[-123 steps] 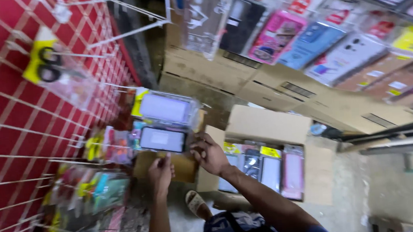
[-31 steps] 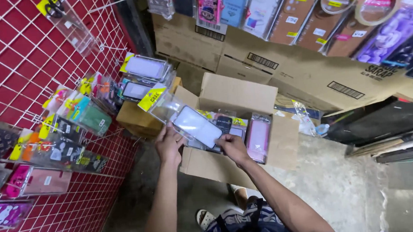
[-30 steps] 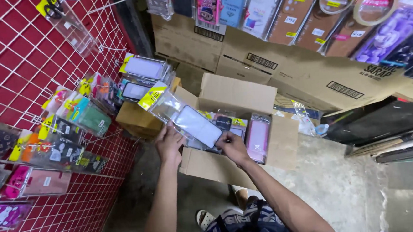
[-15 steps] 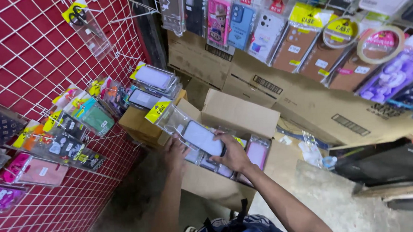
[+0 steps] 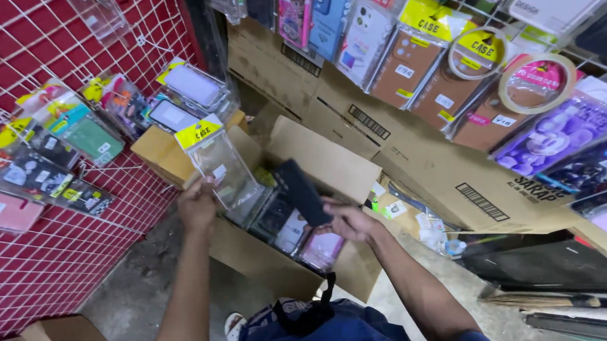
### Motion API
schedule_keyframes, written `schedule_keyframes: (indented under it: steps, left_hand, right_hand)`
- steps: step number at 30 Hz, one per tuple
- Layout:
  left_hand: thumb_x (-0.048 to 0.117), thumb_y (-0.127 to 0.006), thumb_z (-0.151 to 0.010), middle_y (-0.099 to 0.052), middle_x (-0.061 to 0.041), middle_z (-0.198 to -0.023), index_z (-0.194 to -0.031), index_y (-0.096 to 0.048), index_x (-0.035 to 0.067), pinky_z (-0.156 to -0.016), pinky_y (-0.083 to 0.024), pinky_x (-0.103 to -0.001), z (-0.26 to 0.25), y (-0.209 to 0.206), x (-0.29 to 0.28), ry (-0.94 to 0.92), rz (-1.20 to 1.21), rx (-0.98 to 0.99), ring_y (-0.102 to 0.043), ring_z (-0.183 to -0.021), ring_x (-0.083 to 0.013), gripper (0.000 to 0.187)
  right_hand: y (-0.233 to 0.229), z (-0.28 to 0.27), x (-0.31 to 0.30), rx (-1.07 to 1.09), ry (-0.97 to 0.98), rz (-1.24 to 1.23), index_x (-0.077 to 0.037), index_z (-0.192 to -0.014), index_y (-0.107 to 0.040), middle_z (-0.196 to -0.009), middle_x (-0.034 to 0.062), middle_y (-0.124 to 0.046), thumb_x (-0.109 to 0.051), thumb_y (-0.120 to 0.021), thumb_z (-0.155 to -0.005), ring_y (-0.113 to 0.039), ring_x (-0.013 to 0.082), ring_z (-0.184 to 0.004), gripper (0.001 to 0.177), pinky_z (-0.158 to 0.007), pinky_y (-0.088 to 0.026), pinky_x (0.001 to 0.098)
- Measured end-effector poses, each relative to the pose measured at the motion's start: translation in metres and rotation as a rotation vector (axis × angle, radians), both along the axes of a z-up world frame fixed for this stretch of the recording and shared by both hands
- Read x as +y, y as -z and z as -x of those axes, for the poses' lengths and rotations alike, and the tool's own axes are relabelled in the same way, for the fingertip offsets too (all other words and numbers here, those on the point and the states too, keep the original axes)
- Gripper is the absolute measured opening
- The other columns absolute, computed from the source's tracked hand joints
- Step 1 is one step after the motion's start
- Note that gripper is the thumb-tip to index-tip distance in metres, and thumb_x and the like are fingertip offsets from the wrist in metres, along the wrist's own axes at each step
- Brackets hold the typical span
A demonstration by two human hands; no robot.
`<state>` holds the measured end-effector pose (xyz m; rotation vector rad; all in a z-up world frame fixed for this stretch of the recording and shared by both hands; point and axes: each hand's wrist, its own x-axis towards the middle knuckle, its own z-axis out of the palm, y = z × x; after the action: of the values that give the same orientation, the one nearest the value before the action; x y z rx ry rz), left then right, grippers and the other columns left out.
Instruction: Organizing and sorting mobile phones and their protective cases in a retail stockroom environment.
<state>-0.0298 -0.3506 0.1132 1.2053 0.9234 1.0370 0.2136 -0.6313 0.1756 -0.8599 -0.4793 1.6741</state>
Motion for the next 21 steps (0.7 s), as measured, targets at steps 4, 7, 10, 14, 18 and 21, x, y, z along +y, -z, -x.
schedule_keyframes:
  steps: [4, 7, 10, 14, 18, 21]
  left_hand:
    - [0.024, -0.069, -0.103, -0.060, 0.005, -0.075, -0.113, -0.079, 0.004, -0.054, -0.039, -0.023, -0.020, -0.046, -0.019, 0.052, 0.065, 0.120, -0.048, -0.062, -0.0048, 0.025]
    - [0.025, -0.069, -0.102, -0.062, 0.006, -0.076, -0.115, -0.079, 0.006, -0.054, -0.040, -0.022, -0.033, -0.056, -0.020, 0.073, 0.066, 0.135, -0.048, -0.061, -0.0040, 0.025]
    - [0.026, -0.069, -0.101, -0.066, 0.006, -0.078, -0.115, -0.078, 0.006, -0.053, -0.040, -0.022, -0.044, -0.056, -0.024, 0.091, 0.082, 0.142, -0.048, -0.060, -0.0035, 0.025]
    - [0.025, -0.069, -0.101, -0.068, 0.004, -0.079, -0.115, -0.078, 0.007, -0.052, -0.043, -0.023, -0.060, -0.049, -0.020, 0.111, 0.154, 0.101, -0.049, -0.059, -0.0037, 0.025]
    - [0.024, -0.070, -0.102, -0.065, 0.002, -0.077, -0.116, -0.079, 0.007, -0.053, -0.044, -0.023, -0.067, -0.027, -0.012, 0.150, 0.154, 0.108, -0.050, -0.059, -0.0043, 0.024]
    - [0.023, -0.070, -0.100, -0.069, 0.005, -0.078, -0.114, -0.078, 0.009, -0.054, -0.048, -0.023, -0.069, -0.052, -0.021, 0.163, 0.247, 0.102, -0.053, -0.059, -0.0034, 0.022]
  right_hand:
    - [-0.004, -0.028, 0.010, 0.188, 0.025, -0.128, -0.004, -0.147, -0.053, -0.138, 0.0185, -0.064, -0.051, -0.048, -0.099, -0.064, 0.0305, -0.118, 0.068, -0.096, -0.049, 0.0387]
    - [-0.007, -0.043, 0.025, 0.293, 0.091, -0.177, -0.003, -0.146, -0.054, -0.140, 0.0208, -0.062, -0.053, -0.046, -0.097, -0.062, 0.0343, -0.116, 0.071, -0.101, -0.048, 0.0440]
    - [-0.007, -0.047, 0.032, 0.378, 0.182, -0.115, -0.001, -0.146, -0.053, -0.141, 0.0209, -0.061, -0.054, -0.047, -0.093, -0.062, 0.0354, -0.122, 0.075, -0.095, -0.047, 0.0427]
    - [-0.004, -0.046, 0.040, 0.445, 0.197, -0.120, -0.003, -0.144, -0.055, -0.141, 0.0181, -0.062, -0.051, -0.048, -0.090, -0.061, 0.0347, -0.122, 0.073, -0.098, -0.047, 0.0433]
    - [-0.001, -0.040, 0.044, 0.371, 0.198, -0.153, -0.002, -0.144, -0.056, -0.141, 0.0184, -0.062, -0.051, -0.051, -0.089, -0.061, 0.0336, -0.124, 0.074, -0.096, -0.046, 0.0415]
    - [0.000, -0.035, 0.050, 0.386, 0.230, -0.098, -0.002, -0.145, -0.055, -0.141, 0.0187, -0.062, -0.050, -0.052, -0.089, -0.061, 0.0330, -0.126, 0.074, -0.093, -0.045, 0.0404]
